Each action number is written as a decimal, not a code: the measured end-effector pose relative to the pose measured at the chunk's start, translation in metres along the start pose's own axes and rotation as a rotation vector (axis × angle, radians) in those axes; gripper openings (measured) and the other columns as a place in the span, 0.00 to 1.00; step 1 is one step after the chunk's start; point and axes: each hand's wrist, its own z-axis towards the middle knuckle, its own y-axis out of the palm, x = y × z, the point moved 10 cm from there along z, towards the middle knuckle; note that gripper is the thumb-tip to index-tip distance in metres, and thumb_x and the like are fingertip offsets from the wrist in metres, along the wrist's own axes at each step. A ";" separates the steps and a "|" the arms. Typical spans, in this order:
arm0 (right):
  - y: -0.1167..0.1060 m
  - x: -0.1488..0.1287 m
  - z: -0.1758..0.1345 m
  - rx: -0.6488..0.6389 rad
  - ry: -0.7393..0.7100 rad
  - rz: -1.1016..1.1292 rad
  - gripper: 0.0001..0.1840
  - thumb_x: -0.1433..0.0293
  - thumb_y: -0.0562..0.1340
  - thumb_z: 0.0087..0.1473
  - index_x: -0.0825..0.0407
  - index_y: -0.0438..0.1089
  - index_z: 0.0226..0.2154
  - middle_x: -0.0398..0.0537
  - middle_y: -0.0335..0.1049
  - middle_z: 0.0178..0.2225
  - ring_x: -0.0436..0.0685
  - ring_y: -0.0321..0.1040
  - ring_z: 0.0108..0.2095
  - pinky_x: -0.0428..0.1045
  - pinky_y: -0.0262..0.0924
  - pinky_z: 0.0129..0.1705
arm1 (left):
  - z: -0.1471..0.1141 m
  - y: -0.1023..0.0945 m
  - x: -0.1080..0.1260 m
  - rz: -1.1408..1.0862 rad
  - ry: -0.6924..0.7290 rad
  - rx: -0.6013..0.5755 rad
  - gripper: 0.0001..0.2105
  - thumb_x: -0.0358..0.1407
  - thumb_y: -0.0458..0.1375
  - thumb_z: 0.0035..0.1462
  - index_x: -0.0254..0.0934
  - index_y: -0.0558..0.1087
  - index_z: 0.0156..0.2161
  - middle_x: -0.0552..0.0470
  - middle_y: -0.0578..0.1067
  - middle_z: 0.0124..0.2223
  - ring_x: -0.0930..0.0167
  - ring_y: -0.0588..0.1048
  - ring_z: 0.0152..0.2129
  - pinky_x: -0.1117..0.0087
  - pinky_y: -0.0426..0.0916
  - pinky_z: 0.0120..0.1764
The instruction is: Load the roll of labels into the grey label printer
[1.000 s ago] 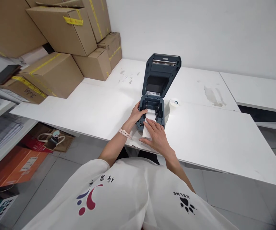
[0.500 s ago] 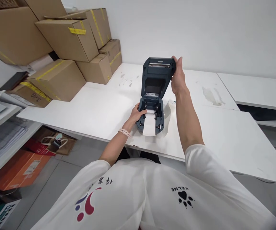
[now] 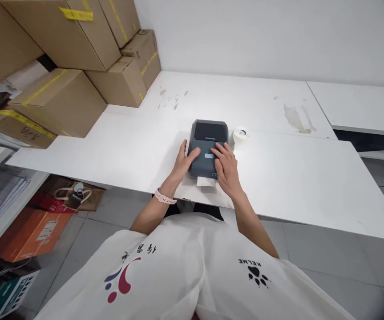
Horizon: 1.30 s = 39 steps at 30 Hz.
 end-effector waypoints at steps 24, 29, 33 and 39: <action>-0.001 0.001 -0.009 0.234 -0.057 0.058 0.20 0.62 0.45 0.71 0.46 0.64 0.58 0.53 0.67 0.61 0.61 0.54 0.69 0.65 0.53 0.67 | -0.079 0.032 -0.047 -0.079 -0.198 -0.240 0.24 0.53 0.58 0.56 0.36 0.68 0.18 0.53 0.70 0.20 0.77 0.62 0.17 0.70 0.55 0.25; 0.001 0.001 -0.010 0.201 -0.065 0.017 0.20 0.63 0.46 0.71 0.46 0.67 0.55 0.53 0.66 0.62 0.60 0.52 0.69 0.63 0.53 0.67 | -0.069 0.029 -0.038 0.052 -0.140 -0.264 0.20 0.45 0.61 0.54 0.36 0.69 0.17 0.57 0.65 0.17 0.79 0.58 0.16 0.71 0.53 0.24; 0.001 0.000 -0.008 0.149 -0.068 -0.145 0.21 0.60 0.47 0.70 0.44 0.73 0.51 0.50 0.67 0.62 0.61 0.54 0.68 0.63 0.50 0.67 | -0.067 0.025 -0.030 0.258 -0.038 -0.248 0.22 0.46 0.58 0.56 0.36 0.67 0.16 0.58 0.62 0.15 0.78 0.57 0.15 0.71 0.52 0.23; 0.001 -0.007 -0.001 0.086 -0.057 -0.325 0.17 0.57 0.54 0.68 0.42 0.75 0.48 0.46 0.71 0.60 0.64 0.56 0.67 0.67 0.31 0.70 | -0.068 0.025 -0.014 0.462 0.074 -0.202 0.23 0.43 0.55 0.59 0.36 0.66 0.15 0.55 0.72 0.18 0.76 0.68 0.18 0.72 0.58 0.26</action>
